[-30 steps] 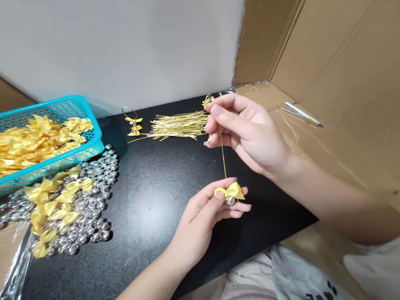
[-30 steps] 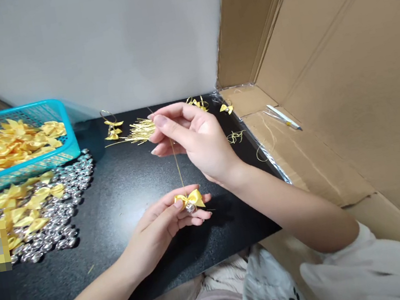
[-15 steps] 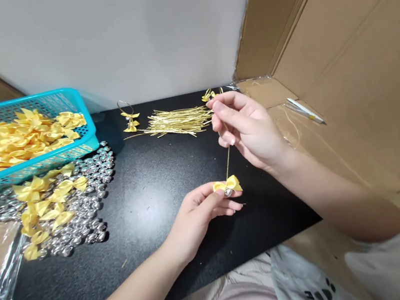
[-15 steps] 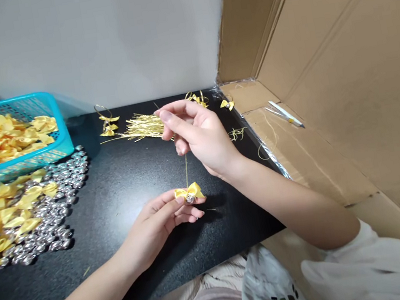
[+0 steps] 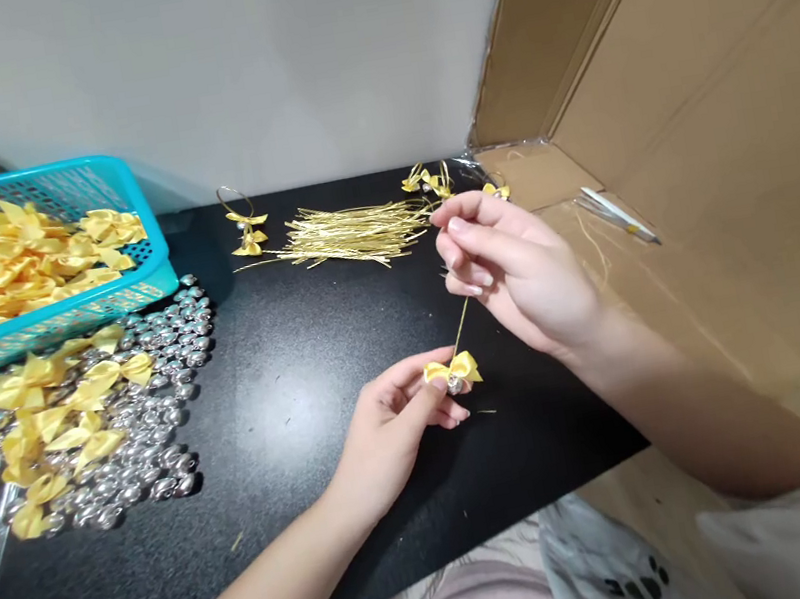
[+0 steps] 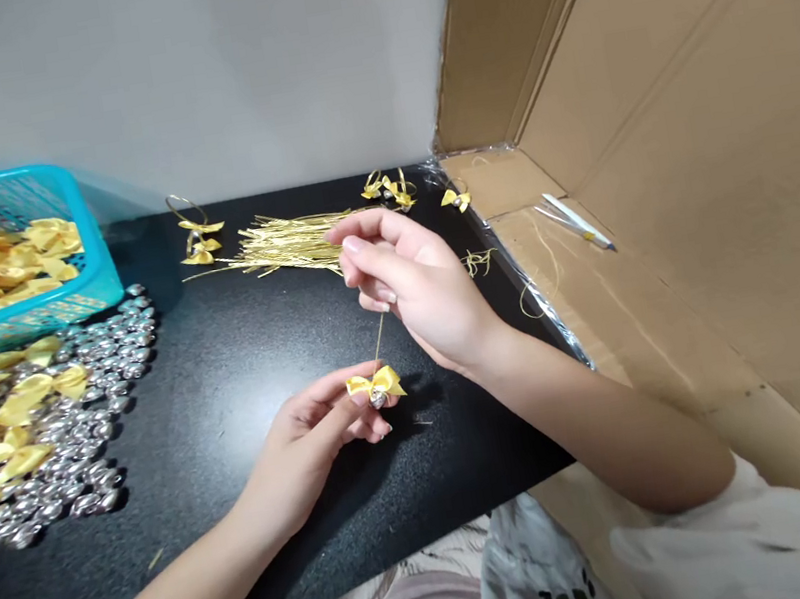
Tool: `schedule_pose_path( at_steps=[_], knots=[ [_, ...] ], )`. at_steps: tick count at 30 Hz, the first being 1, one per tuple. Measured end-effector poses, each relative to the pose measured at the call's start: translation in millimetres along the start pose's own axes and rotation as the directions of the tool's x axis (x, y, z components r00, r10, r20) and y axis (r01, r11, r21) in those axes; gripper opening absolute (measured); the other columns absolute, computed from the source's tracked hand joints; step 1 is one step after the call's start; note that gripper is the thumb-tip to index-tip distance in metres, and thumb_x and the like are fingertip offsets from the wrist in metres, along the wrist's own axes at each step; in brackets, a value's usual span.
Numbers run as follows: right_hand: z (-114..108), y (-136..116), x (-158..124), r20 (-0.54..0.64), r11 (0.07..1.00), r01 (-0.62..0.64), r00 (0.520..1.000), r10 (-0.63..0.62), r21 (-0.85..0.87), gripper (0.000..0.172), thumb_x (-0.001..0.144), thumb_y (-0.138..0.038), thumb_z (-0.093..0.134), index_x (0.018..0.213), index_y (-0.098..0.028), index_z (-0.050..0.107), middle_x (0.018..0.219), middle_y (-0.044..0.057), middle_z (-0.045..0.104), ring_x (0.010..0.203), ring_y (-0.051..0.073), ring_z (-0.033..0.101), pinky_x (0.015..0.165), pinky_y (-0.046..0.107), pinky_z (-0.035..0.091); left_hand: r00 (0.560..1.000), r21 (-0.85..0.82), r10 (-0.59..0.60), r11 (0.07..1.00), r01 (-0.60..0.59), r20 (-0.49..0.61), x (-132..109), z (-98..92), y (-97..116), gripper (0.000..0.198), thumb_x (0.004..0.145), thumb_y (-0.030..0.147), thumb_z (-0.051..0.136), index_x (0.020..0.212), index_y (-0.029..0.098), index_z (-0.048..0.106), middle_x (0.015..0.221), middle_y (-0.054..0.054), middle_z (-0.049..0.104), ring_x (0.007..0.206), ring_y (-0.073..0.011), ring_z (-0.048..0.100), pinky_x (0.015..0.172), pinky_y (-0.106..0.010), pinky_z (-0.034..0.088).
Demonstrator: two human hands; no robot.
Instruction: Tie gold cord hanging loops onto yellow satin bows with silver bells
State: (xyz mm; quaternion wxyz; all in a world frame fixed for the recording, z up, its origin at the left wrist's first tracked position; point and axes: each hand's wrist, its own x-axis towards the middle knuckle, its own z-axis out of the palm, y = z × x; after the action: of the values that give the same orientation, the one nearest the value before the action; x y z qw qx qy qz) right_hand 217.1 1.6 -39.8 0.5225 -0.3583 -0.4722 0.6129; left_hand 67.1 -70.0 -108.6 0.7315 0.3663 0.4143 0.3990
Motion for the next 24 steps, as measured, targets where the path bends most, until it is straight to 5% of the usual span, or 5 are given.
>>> schedule_pose_path(
  at_steps=[4, 8, 24],
  knots=[
    [-8.5, 4.5, -2.5, -0.054, 0.999, 0.028, 0.998, -0.03, -0.037, 0.007, 0.091, -0.016, 0.054, 0.086, -0.02, 0.056, 0.066, -0.005, 0.054, 0.047, 0.006, 0.032, 0.047, 0.019, 0.032, 0.995, 0.078, 0.1, 0.992, -0.098, -0.026, -1.4, -0.8, -1.5, 0.035, 0.084, 0.023, 0.068, 0.119, 0.023, 0.068, 0.078, 0.002, 0.074, 0.061, -0.0069, 0.064, 0.065, -0.018, 0.052],
    [-13.0, 6.4, -3.5, -0.085, 0.999, 0.031, 0.996, -0.032, -0.006, 0.009, 0.09, -0.013, 0.052, 0.086, -0.02, 0.056, 0.066, -0.004, 0.058, 0.047, 0.006, 0.032, 0.046, 0.018, 0.031, 0.99, 0.163, 0.143, 0.977, -0.14, -0.003, -3.5, -0.6, -2.0, 0.022, 0.086, 0.023, 0.066, 0.106, 0.02, 0.073, 0.081, 0.0, 0.074, 0.062, -0.0076, 0.064, 0.066, -0.019, 0.054],
    [-3.1, 10.2, -4.0, -0.027, 1.0, 0.007, 1.0, -0.006, 0.023, 0.003, 0.087, -0.022, 0.062, 0.086, -0.022, 0.058, 0.067, -0.004, 0.061, 0.048, 0.007, 0.037, 0.048, 0.022, 0.034, 1.0, 0.18, 0.008, 0.984, -0.003, -0.028, 1.3, 0.9, 1.3, 0.017, 0.082, 0.03, 0.07, 0.088, 0.014, 0.07, 0.066, -0.001, 0.07, 0.06, -0.0117, 0.064, 0.064, -0.023, 0.052]
  ],
)
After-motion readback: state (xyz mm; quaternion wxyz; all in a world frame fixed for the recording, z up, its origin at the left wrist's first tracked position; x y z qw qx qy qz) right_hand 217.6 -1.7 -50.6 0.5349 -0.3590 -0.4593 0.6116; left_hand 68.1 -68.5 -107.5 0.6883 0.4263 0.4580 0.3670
